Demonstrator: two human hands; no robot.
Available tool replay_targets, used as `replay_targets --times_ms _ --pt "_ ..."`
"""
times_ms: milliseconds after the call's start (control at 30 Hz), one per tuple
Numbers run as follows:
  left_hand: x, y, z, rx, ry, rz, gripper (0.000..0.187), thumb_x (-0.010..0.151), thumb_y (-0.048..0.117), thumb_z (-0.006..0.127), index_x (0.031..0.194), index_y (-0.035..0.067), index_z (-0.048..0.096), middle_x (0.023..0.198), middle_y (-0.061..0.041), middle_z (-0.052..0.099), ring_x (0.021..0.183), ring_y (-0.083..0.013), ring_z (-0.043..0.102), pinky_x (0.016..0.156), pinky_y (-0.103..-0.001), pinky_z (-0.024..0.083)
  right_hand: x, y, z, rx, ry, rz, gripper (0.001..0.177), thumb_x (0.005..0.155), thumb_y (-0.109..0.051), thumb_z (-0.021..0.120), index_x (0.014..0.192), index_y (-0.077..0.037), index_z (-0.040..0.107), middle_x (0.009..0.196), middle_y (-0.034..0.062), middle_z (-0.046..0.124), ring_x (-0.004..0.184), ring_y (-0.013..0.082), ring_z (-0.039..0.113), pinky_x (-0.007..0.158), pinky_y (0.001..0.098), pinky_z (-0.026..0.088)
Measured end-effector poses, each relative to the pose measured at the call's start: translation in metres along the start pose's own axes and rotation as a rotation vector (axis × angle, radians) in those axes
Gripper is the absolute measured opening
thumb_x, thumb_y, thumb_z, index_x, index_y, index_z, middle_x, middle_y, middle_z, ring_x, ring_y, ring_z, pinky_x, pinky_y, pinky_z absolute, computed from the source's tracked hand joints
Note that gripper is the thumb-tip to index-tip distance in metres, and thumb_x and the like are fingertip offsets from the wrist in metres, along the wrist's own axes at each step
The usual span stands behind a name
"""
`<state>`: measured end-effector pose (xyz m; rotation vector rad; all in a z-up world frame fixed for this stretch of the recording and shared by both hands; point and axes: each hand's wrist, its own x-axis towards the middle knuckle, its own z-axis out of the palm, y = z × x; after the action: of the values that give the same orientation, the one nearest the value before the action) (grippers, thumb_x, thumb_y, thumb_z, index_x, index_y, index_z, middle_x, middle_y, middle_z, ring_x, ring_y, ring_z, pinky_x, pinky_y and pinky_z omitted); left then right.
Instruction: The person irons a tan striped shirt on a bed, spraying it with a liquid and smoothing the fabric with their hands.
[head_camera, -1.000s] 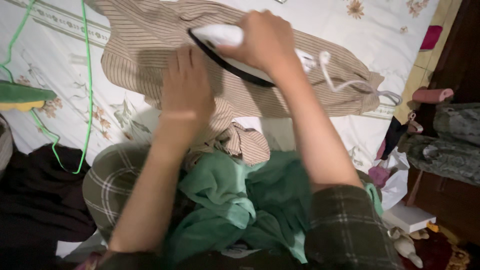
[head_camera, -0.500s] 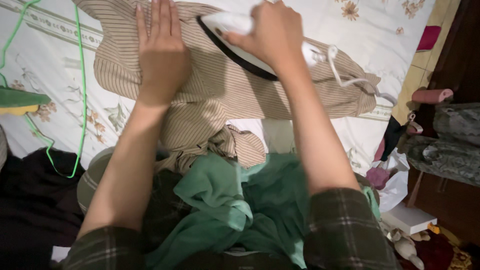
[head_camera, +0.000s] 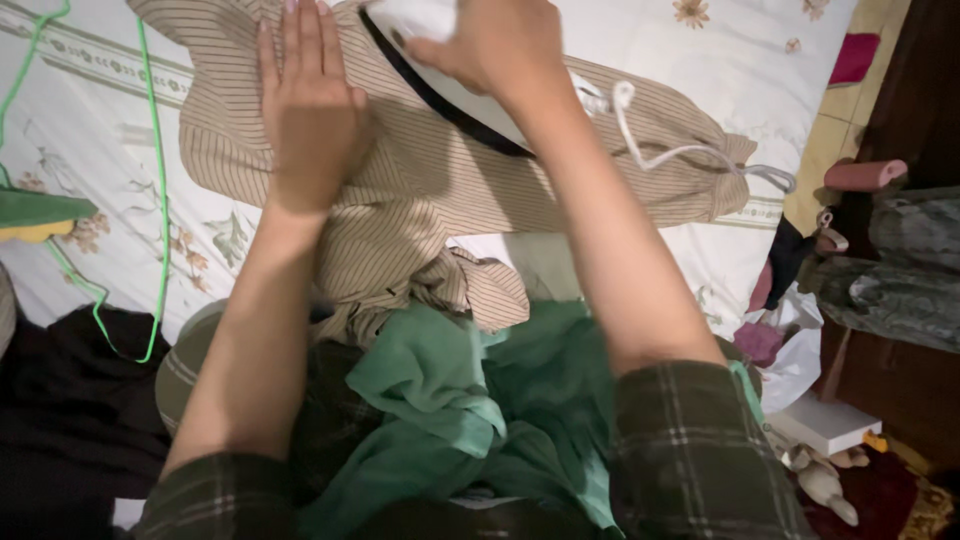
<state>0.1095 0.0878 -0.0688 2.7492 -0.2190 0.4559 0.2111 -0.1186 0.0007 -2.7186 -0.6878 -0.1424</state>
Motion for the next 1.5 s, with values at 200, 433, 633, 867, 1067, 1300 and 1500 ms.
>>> replay_targets --times_ms 200,433,633,867,1067,1300,1500 --pt "0.0 -0.009 0.012 0.015 0.0 0.013 0.067 0.093 0.012 0.056 0.148 -0.023 0.042 0.16 -0.036 0.042 0.154 -0.0455 0.034 0.129 -0.057 0.017 -0.05 0.016 -0.039 -0.109 -0.167 0.196 0.065 0.073 -0.063 0.087 0.072 0.001 0.074 0.067 0.0197 0.07 0.059 0.0345 0.068 0.057 0.0443 0.055" --pt "0.005 -0.001 0.006 -0.001 -0.123 -0.06 0.078 0.093 0.018 0.062 0.154 -0.022 0.036 0.162 -0.037 0.035 0.153 -0.0455 0.028 0.125 -0.059 0.014 -0.014 -0.002 -0.003 -0.032 0.04 0.221 0.06 0.077 -0.06 0.085 0.075 -0.001 0.073 0.066 0.0173 0.072 0.057 0.034 0.069 0.054 0.0459 0.053" --pt "0.002 0.026 0.039 0.235 -0.151 0.085 0.072 0.097 0.003 0.052 0.161 -0.019 0.025 0.169 -0.033 0.025 0.162 -0.0429 0.016 0.135 -0.051 0.006 -0.03 0.009 -0.01 0.072 0.064 0.315 0.056 0.073 -0.058 0.082 0.078 -0.002 0.076 0.073 0.0175 0.075 0.064 0.0338 0.072 0.057 0.0458 0.055" --pt "0.04 0.094 0.074 -0.254 -0.21 0.007 0.069 0.111 0.034 0.047 0.156 -0.015 0.029 0.162 -0.034 0.026 0.153 -0.0463 0.019 0.124 -0.057 0.01 -0.127 0.068 -0.066 -0.144 0.074 0.675 0.064 0.085 -0.062 0.08 0.078 0.002 0.074 0.077 0.0253 0.071 0.07 0.0417 0.071 0.063 0.0511 0.055" --pt "0.034 0.098 0.069 -0.206 -0.155 0.051 0.072 0.115 0.042 0.049 0.158 -0.013 0.033 0.163 -0.034 0.03 0.154 -0.0458 0.023 0.128 -0.057 0.012 -0.114 0.097 -0.068 -0.078 0.104 0.809 0.069 0.08 -0.062 0.079 0.085 0.005 0.067 0.085 0.0227 0.072 0.078 0.0395 0.073 0.064 0.0496 0.056" --pt "0.033 0.099 0.065 -0.194 -0.136 0.086 0.074 0.113 0.041 0.053 0.157 -0.014 0.034 0.162 -0.036 0.032 0.153 -0.0478 0.024 0.126 -0.059 0.012 -0.168 0.104 -0.089 -0.153 0.062 0.884 0.061 0.083 -0.059 0.079 0.099 -0.001 0.071 0.086 0.0263 0.071 0.083 0.0459 0.07 0.073 0.0533 0.054" --pt "0.031 0.1 0.059 -0.212 -0.164 0.074 0.075 0.113 0.042 0.052 0.158 -0.014 0.033 0.163 -0.035 0.03 0.155 -0.0474 0.022 0.127 -0.058 0.012 -0.167 0.137 -0.083 -0.17 0.219 0.966 0.064 0.083 -0.06 0.08 0.078 0.003 0.068 0.085 0.0241 0.071 0.081 0.0452 0.071 0.071 0.0508 0.055"
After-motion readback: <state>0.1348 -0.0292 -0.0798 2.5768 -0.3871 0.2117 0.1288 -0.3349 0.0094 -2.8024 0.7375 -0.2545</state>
